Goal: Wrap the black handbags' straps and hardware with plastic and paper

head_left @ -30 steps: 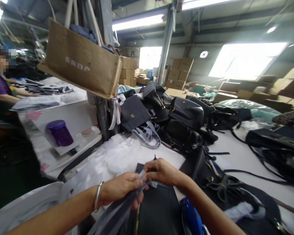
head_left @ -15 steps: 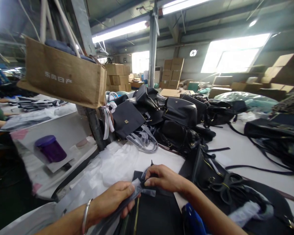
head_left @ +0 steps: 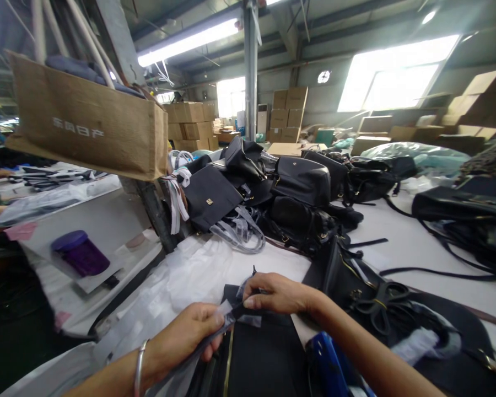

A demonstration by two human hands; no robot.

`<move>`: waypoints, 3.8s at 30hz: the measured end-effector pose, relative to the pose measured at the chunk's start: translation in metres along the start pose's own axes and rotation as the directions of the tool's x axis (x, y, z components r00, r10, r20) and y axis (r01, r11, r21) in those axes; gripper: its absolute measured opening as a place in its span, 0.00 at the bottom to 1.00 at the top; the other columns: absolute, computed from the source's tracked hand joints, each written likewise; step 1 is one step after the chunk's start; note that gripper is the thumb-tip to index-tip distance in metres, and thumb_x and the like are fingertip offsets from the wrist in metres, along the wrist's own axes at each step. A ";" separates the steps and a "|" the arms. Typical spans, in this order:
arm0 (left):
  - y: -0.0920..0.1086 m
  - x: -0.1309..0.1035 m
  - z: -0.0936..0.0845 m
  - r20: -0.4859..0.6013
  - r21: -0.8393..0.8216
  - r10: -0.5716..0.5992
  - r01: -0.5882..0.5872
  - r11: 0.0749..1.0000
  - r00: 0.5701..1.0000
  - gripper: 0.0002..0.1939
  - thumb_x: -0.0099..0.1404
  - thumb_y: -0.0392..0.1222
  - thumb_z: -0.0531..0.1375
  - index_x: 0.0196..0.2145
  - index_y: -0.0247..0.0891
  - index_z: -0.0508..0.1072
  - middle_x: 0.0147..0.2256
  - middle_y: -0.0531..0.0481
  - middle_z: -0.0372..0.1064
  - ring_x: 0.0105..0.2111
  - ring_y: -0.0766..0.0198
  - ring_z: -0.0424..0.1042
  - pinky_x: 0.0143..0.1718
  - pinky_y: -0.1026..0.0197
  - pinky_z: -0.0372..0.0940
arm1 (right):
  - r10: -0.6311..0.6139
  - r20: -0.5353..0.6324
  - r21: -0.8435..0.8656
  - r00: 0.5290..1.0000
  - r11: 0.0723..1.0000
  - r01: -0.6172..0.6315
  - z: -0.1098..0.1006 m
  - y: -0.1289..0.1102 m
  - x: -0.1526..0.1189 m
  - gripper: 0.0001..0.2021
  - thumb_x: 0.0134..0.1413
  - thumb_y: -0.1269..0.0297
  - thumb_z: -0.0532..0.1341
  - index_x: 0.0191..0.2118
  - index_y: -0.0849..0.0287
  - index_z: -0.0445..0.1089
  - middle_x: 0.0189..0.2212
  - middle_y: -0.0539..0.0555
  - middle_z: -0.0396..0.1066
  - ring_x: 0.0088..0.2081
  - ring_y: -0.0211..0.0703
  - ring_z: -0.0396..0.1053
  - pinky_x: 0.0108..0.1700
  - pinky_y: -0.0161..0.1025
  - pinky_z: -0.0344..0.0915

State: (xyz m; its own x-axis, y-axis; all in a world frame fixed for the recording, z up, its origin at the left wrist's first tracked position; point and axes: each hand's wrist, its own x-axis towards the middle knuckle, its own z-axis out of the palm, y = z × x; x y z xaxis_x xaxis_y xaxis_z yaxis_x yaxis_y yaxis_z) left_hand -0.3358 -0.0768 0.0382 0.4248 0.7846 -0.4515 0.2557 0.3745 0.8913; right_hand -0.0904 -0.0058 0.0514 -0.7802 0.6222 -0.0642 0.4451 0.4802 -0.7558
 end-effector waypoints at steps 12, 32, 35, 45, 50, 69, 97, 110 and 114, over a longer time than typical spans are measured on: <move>0.007 0.005 0.015 -0.047 0.055 -0.045 0.048 0.997 0.998 0.24 0.62 0.61 0.56 0.29 0.33 0.70 0.22 0.51 0.68 0.16 0.71 0.63 0.20 0.67 0.54 | 0.002 0.046 -0.001 0.999 1.000 -0.002 0.021 0.004 0.015 0.19 0.55 0.47 0.61 0.42 0.56 0.74 0.32 0.49 0.73 0.33 0.39 0.67 0.36 0.31 0.59; 0.005 0.034 0.012 -0.135 0.111 -0.106 0.122 0.986 0.985 0.26 0.56 0.63 0.58 0.26 0.33 0.69 0.20 0.53 0.66 0.15 0.72 0.61 0.19 0.68 0.54 | -0.022 0.051 -0.218 0.998 0.975 0.033 0.016 0.041 0.024 0.14 0.62 0.56 0.56 0.38 0.59 0.74 0.32 0.51 0.73 0.32 0.39 0.66 0.36 0.33 0.57; 0.002 0.041 0.015 -0.139 0.125 -0.127 0.144 0.982 0.982 0.25 0.55 0.63 0.58 0.24 0.34 0.68 0.19 0.52 0.66 0.15 0.71 0.62 0.18 0.67 0.55 | -0.040 0.033 -0.246 0.999 0.968 0.047 0.026 0.040 0.030 0.13 0.60 0.55 0.58 0.35 0.60 0.74 0.31 0.53 0.73 0.34 0.41 0.67 0.37 0.34 0.57; 0.001 0.059 0.013 -0.151 0.111 -0.163 0.181 0.977 0.975 0.24 0.55 0.62 0.58 0.22 0.35 0.67 0.18 0.52 0.66 0.15 0.71 0.62 0.18 0.68 0.56 | -0.140 -0.213 -0.321 0.967 0.945 0.066 0.029 0.038 -0.011 0.29 0.56 0.57 0.63 0.60 0.59 0.58 0.55 0.62 0.65 0.56 0.52 0.61 0.56 0.47 0.58; 0.001 0.063 0.013 -0.158 0.094 -0.185 0.201 0.975 0.970 0.22 0.57 0.59 0.57 0.22 0.35 0.66 0.17 0.52 0.67 0.14 0.70 0.62 0.18 0.67 0.58 | -0.128 -0.201 -0.543 0.971 0.840 -0.001 0.046 0.046 -0.013 0.24 0.61 0.67 0.58 0.62 0.61 0.56 0.50 0.60 0.69 0.48 0.50 0.66 0.50 0.45 0.62; 0.001 0.080 0.026 -0.184 -0.031 -0.371 0.372 0.928 0.910 0.20 0.69 0.43 0.48 0.28 0.29 0.72 0.19 0.50 0.67 0.15 0.70 0.65 0.17 0.69 0.59 | -0.190 -0.267 -0.753 0.945 0.653 -0.082 0.064 0.061 -0.013 0.01 0.63 0.71 0.56 0.40 0.61 0.64 0.30 0.52 0.70 0.33 0.45 0.66 0.34 0.41 0.58; -0.002 0.090 0.034 -0.188 -0.013 -0.410 0.415 0.910 0.893 0.23 0.69 0.46 0.45 0.29 0.28 0.72 0.21 0.45 0.69 0.16 0.67 0.67 0.19 0.65 0.63 | 0.094 -0.119 0.107 0.988 0.991 -0.081 0.047 0.091 0.031 0.08 0.54 0.69 0.60 0.40 0.57 0.74 0.32 0.48 0.75 0.34 0.38 0.70 0.36 0.31 0.61; -0.001 0.094 0.031 -0.185 -0.017 -0.388 0.392 0.920 0.903 0.22 0.68 0.50 0.49 0.29 0.28 0.72 0.21 0.46 0.69 0.16 0.67 0.66 0.18 0.66 0.62 | 0.114 -0.106 0.140 0.988 0.985 -0.099 0.046 0.094 0.033 0.08 0.52 0.72 0.61 0.39 0.58 0.74 0.34 0.49 0.75 0.35 0.39 0.70 0.37 0.32 0.60; -0.007 0.099 0.030 -0.187 -0.028 -0.428 0.431 0.902 0.884 0.24 0.66 0.54 0.51 0.28 0.29 0.72 0.21 0.44 0.69 0.16 0.66 0.66 0.18 0.65 0.63 | 0.122 -0.095 0.210 0.988 0.973 -0.100 0.058 0.094 0.038 0.06 0.52 0.71 0.62 0.37 0.60 0.72 0.31 0.48 0.74 0.33 0.37 0.69 0.33 0.29 0.60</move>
State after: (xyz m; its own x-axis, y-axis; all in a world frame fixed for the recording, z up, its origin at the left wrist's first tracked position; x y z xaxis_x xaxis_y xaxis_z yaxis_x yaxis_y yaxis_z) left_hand -0.2694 -0.0165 -0.0136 0.1033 0.6259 -0.7731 0.3897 0.6896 0.6104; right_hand -0.1036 0.0277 -0.0597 -0.6747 0.7320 -0.0942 0.4191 0.2750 -0.8653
